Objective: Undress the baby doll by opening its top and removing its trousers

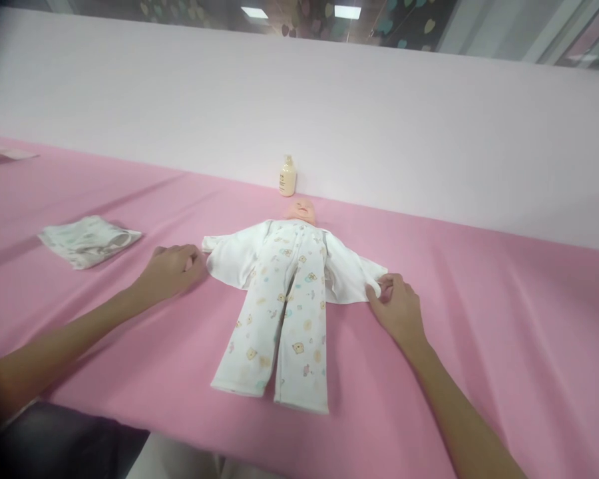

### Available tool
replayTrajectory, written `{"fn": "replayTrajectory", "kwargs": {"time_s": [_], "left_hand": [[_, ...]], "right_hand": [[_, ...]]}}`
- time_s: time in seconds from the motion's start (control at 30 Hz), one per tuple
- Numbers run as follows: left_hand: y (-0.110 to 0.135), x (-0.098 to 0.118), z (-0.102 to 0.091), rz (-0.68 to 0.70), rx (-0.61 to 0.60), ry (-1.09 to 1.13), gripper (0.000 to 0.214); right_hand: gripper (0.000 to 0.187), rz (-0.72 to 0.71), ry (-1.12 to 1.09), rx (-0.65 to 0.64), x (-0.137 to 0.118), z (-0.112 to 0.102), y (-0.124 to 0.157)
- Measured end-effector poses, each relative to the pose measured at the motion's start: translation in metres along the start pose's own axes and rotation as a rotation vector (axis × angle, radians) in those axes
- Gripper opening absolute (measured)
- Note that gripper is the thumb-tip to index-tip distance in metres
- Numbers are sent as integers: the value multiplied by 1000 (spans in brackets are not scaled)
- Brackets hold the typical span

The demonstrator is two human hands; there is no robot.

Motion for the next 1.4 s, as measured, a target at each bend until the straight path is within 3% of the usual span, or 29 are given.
{"fn": "replayTrajectory", "kwargs": {"time_s": [0.1, 0.17, 0.27, 0.37, 0.43, 0.53, 0.63, 0.73, 0.9, 1.03, 1.17, 1.3, 1.4], "left_hand": [[-23, 22, -9, 69, 73, 89, 25], [-51, 37, -4, 99, 45, 178, 33], [-103, 56, 19, 52, -96, 332, 46], [-148, 63, 50, -91, -279, 411, 62], [-169, 65, 65, -145, -357, 448, 71], [-188, 70, 80, -120, -443, 504, 78], [-194, 67, 88, -135, -468, 528, 79], [-197, 58, 86, -182, -369, 519, 80], [-201, 55, 84, -129, -249, 510, 58], [-206, 53, 77, -102, -147, 450, 42], [-201, 44, 56, -89, -8, 334, 36], [-172, 21, 47, -120, -70, 307, 44], [-139, 4, 42, -91, -101, 331, 44]], "right_hand": [[50, -93, 36, 89, -19, -2, -18], [55, -92, 15, 41, -31, 7, -42], [57, 1, -105, -171, -47, 33, -87], [57, 126, -204, -405, -56, 60, -123], [59, 203, -261, -520, -56, 73, -137], [60, 272, -363, -631, -52, 87, -147], [52, 262, -435, -654, -48, 94, -156], [44, 201, -456, -615, -39, 97, -170], [45, 170, -457, -412, -14, 93, -194], [40, 178, -256, -275, -8, 88, -194], [31, 163, -108, -234, -18, 76, -173], [36, 173, -101, -224, -17, 46, -133], [42, 193, -96, -313, -6, 30, -90]]}}
Point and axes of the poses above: each hand's wrist, its own y-axis away from the middle knuckle, its own z-axis out of the palm, x = y × z, the point moved 9 cm from there along -y, towards the middle knuckle, and after that the axes turned 5 degrees about -x, right-handed, at the moved point
